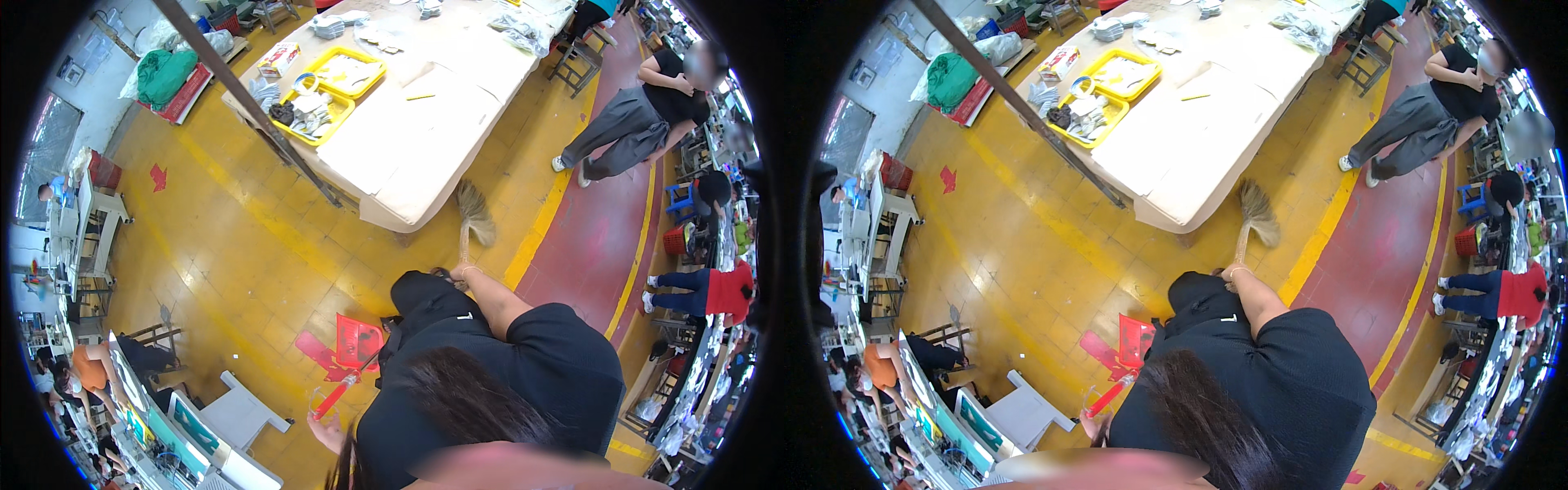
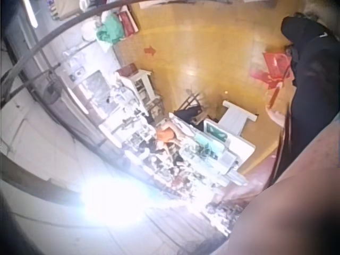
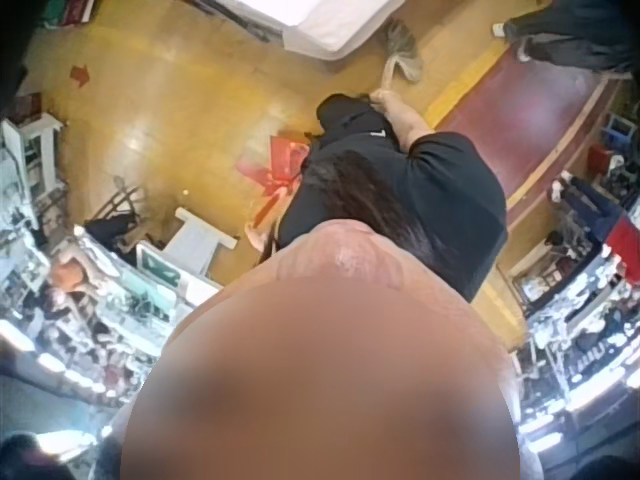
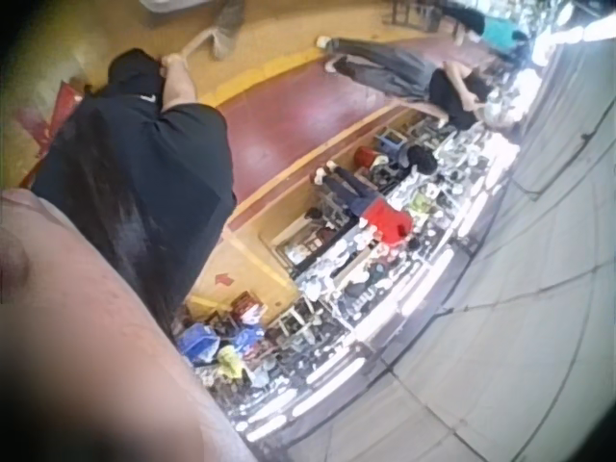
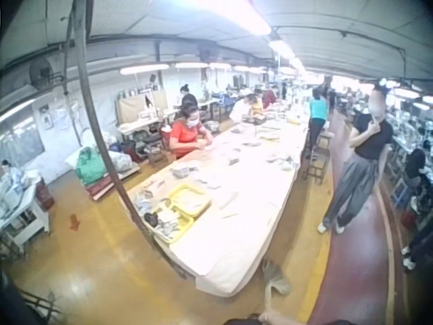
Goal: The person sweeps debris on a yellow and red floor using a broom and a red dustpan. They gather small pieces of trash into the dustpan and move around a cluttered workshop area while other people work at nearby tables.
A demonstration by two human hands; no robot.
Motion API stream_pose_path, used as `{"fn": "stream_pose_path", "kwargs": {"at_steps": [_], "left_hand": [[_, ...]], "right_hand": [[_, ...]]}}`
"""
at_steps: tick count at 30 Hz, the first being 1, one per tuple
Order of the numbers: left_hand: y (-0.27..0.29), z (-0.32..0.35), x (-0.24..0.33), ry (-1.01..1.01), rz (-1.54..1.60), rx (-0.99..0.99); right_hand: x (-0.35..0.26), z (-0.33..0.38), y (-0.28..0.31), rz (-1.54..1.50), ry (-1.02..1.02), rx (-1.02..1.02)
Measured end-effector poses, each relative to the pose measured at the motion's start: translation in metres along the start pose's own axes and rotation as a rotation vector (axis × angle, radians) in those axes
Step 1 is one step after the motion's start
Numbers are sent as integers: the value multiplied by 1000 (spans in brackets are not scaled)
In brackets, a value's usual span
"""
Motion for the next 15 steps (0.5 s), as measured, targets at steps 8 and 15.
{"fn": "stream_pose_path", "kwargs": {"at_steps": [8,15], "left_hand": [[51,-154,-8,563,765,293],[109,-263,36,633,940,265]], "right_hand": [[-66,-11,-37,-205,-122,-125],[-132,-45,-95,-110,-518,-457]]}}
Point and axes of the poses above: each hand's wrist, its own z-axis away from the middle knuckle, its own y-axis out of the back of the hand, x = y × z, the point moved 3 cm from there along -z, towards the middle knuckle
